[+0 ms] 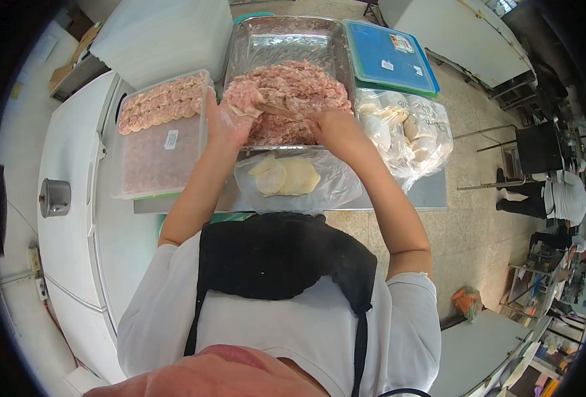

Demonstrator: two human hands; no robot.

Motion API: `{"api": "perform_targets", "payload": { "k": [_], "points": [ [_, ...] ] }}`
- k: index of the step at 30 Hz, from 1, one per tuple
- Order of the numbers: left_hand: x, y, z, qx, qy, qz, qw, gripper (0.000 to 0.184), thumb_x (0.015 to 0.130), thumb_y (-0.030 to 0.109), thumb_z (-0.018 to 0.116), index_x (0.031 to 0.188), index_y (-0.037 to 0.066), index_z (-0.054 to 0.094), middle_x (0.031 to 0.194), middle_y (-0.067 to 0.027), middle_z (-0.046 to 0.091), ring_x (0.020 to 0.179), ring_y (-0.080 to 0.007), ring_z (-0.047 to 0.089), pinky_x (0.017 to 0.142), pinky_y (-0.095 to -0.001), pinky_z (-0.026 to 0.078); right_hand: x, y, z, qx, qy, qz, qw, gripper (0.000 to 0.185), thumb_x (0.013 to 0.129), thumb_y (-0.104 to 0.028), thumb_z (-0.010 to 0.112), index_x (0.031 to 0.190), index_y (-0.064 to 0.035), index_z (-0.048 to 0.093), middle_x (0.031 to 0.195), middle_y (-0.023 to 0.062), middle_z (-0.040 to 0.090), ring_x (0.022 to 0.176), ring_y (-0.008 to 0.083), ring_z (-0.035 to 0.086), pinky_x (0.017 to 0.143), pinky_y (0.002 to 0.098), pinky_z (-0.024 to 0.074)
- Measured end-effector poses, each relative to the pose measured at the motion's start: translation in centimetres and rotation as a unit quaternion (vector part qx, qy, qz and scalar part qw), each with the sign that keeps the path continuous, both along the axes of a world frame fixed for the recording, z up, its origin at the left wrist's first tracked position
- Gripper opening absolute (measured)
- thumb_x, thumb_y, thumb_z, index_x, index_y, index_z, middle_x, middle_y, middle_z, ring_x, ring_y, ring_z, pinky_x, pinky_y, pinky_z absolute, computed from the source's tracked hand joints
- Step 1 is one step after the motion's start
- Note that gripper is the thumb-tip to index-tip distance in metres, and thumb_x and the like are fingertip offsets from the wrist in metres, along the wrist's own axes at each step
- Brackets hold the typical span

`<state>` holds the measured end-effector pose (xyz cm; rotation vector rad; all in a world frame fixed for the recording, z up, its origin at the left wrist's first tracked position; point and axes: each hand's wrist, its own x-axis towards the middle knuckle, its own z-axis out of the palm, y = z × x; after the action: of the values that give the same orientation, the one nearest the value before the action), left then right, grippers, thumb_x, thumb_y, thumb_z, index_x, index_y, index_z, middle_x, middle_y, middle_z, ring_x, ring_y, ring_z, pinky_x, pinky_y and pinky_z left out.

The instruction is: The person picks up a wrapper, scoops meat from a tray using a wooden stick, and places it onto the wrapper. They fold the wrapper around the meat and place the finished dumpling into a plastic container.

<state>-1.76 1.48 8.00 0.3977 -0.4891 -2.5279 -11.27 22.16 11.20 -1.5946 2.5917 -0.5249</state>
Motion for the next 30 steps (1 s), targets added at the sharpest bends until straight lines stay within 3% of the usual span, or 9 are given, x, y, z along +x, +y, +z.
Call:
{"api": "perform_targets", "payload": {
  "k": [6,11,17,19,21,22,24,27,30],
  "points": [
    [0.2,3.0,3.3,0.022,-0.032,-0.014,0.999,0.081,0.092,0.065,0.039,0.132,-0.006,0.040,0.141,-0.0243,0.040,0.132,-0.0411,0.038,0.109,-0.0589,0.030,0.6,0.5,-0.5,-0.082,-0.020,0.036,0.996,0.021,0.089,-0.016,0.059,0.103,-0.0018,0.064,0.085,0.0186,0.064,0.081,0.0391,0.062,0.071,0.0464,0.0492],
    [-0.9,2.3,1.3,0.001,-0.067,0.011,0.998,0.082,0.089,0.065,0.047,0.124,-0.009,0.045,0.130,-0.0243,0.050,0.118,-0.0382,0.050,0.099,-0.0531,0.042,0.1,2.5,4.7,0.051,0.103,0.014,0.993,0.018,0.089,-0.015,0.059,0.102,-0.0027,0.062,0.081,0.0154,0.061,0.077,0.0371,0.062,0.067,0.0457,0.0498],
    [-1.8,4.0,2.3,0.062,-0.002,0.026,0.998,0.069,0.088,0.048,0.060,0.124,-0.008,0.045,0.123,-0.0245,0.052,0.099,-0.0357,0.060,0.089,-0.0480,0.050,-4.3,3.6,1.6,-0.079,0.034,0.107,0.991,0.023,0.094,-0.022,0.054,0.102,-0.0021,0.064,0.086,0.0130,0.061,0.082,0.0328,0.064,0.065,0.0440,0.0502],
    [-1.5,4.1,1.9,0.085,0.076,-0.021,0.993,0.066,0.087,0.040,0.064,0.129,-0.006,0.042,0.125,-0.0242,0.051,0.099,-0.0350,0.061,0.090,-0.0468,0.050,-6.4,4.9,1.4,-0.211,-0.158,0.111,0.958,0.031,0.099,-0.027,0.049,0.108,-0.0018,0.065,0.085,0.0097,0.063,0.079,0.0259,0.063,0.063,0.0393,0.0496],
    [-0.8,6.6,4.2,-0.274,-0.043,-0.023,0.961,0.062,0.082,0.023,0.071,0.133,0.000,0.044,0.125,-0.0218,0.053,0.107,-0.0280,0.059,0.088,-0.0393,0.052,-7.9,5.7,0.2,-0.198,-0.217,0.111,0.950,0.034,0.100,-0.029,0.048,0.110,-0.0021,0.065,0.081,0.0067,0.062,0.075,0.0212,0.060,0.063,0.0358,0.0481],
    [-1.0,6.8,4.5,-0.275,-0.044,-0.021,0.960,0.062,0.082,0.023,0.071,0.133,0.000,0.044,0.125,-0.0218,0.053,0.107,-0.0280,0.059,0.088,-0.0393,0.052,-8.5,6.1,-0.4,-0.180,-0.273,0.106,0.939,0.036,0.101,-0.031,0.047,0.113,-0.0023,0.066,0.077,0.0037,0.061,0.071,0.0164,0.057,0.062,0.0323,0.0465],
    [-1.0,6.6,4.8,-0.572,-0.157,0.002,0.805,0.063,0.079,0.005,0.072,0.135,0.005,0.043,0.130,-0.0113,0.053,0.116,-0.0198,0.053,0.094,-0.0345,0.048,-8.2,6.8,1.6,-0.126,-0.356,0.105,0.920,0.037,0.101,-0.032,0.047,0.112,-0.0023,0.066,0.073,0.0012,0.058,0.069,0.0139,0.053,0.062,0.0303,0.0453],
    [-0.7,6.4,5.6,-0.723,-0.157,-0.033,0.672,0.054,0.074,0.000,0.074,0.125,0.004,0.054,0.119,-0.0069,0.060,0.108,-0.0123,0.055,0.089,-0.0290,0.049,-7.5,7.8,4.0,-0.051,-0.422,0.114,0.898,0.036,0.100,-0.032,0.049,0.107,-0.0013,0.066,0.074,0.0043,0.058,0.069,0.0139,0.050,0.066,0.0308,0.0452],
    [-0.3,6.3,5.5,-0.632,-0.225,-0.147,0.727,0.039,0.071,0.010,0.078,0.108,0.007,0.064,0.105,-0.0040,0.064,0.095,-0.0111,0.057,0.076,-0.0278,0.049,-7.7,8.0,3.2,-0.043,-0.393,0.151,0.906,0.035,0.098,-0.032,0.052,0.104,0.0000,0.065,0.080,0.0106,0.063,0.073,0.0178,0.055,0.072,0.0337,0.0469]
  ]
}}
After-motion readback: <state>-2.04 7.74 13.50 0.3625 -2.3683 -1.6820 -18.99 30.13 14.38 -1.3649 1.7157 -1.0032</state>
